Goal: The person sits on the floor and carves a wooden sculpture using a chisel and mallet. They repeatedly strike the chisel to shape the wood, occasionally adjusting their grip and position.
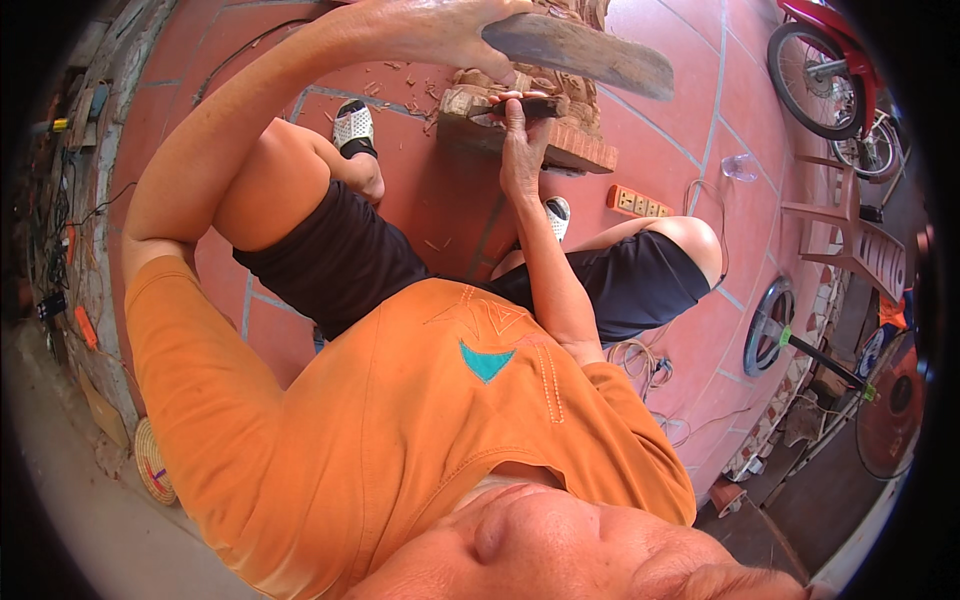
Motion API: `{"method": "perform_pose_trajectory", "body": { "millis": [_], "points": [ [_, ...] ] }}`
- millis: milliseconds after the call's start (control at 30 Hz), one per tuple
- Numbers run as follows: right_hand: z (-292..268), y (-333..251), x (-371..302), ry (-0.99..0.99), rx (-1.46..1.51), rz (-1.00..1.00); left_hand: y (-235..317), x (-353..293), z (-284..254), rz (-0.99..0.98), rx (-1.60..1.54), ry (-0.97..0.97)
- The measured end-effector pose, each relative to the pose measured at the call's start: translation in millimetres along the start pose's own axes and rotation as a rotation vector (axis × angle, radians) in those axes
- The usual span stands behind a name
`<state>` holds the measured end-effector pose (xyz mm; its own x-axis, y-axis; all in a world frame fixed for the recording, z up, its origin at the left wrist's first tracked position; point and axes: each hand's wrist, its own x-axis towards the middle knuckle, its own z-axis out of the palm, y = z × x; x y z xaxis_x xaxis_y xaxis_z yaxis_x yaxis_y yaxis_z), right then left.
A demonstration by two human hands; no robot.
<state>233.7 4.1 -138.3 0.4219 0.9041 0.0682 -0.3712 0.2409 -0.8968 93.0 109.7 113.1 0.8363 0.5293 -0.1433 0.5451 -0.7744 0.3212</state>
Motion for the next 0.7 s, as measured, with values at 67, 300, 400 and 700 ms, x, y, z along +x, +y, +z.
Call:
{"method": "perform_pose_trajectory", "body": {
  "millis": [67,300,400,700],
  "points": [
    [1,2,0,-0.006,-0.008,-0.006,0,0,0,-0.002,-0.021,0.000],
    [1,4,-1,-0.051,-0.108,-0.074,3,1,2,0.016,-0.049,-0.008],
    [4,2,-2,-0.033,-0.051,-0.048,4,3,2,0.034,-0.018,-0.009],
    [4,3,0,-0.023,-0.141,-0.058,16,-1,-5,0.086,-0.053,-0.034]
  ]
}}
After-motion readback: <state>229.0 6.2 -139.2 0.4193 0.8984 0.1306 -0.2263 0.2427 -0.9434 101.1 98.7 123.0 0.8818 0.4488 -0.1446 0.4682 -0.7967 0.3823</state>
